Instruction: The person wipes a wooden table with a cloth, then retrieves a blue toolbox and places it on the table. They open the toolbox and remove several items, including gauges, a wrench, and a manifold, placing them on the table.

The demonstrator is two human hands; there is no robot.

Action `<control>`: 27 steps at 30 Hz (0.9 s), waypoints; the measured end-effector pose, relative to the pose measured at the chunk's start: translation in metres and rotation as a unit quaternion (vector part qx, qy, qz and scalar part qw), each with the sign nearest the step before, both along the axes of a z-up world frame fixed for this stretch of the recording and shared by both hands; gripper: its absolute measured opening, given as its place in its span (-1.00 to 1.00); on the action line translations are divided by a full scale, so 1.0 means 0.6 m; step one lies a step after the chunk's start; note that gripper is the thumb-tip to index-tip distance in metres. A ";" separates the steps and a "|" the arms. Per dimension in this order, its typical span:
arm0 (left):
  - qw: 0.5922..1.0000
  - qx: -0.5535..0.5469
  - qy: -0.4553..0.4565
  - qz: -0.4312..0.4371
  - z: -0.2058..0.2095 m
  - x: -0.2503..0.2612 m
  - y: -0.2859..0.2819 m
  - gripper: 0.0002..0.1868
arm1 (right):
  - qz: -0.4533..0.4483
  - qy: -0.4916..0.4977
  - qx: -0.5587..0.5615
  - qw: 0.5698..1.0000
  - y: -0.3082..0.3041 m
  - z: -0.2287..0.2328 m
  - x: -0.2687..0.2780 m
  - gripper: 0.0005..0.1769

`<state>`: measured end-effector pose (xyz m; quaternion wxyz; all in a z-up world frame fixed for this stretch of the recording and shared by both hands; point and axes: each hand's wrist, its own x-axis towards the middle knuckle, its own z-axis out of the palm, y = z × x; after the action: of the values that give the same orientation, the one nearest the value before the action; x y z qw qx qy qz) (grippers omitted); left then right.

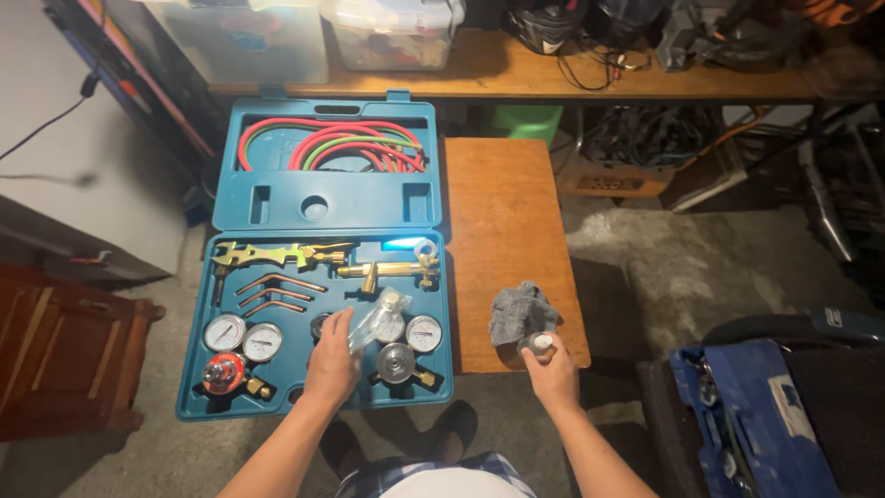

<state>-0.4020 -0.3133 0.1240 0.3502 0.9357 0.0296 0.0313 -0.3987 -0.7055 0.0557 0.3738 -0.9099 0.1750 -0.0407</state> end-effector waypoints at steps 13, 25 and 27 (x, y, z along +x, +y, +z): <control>0.990 0.007 -0.064 0.128 -0.002 -0.009 0.053 -0.26 | 0.114 -0.023 0.090 0.989 0.088 0.109 0.031 -0.44; 0.979 -0.026 -0.059 0.192 -0.015 -0.001 0.087 -0.29 | 0.213 -0.111 0.141 0.960 0.245 0.143 0.347 -0.61; 0.979 -0.035 -0.052 0.192 -0.020 0.004 0.092 -0.30 | 0.202 -0.089 0.089 0.971 0.268 0.134 0.394 -0.59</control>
<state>-0.3994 -0.2579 0.1123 0.3714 0.8967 0.1917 0.1459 -0.1620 -0.5448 0.1359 0.4677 -0.8823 -0.0436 -0.0293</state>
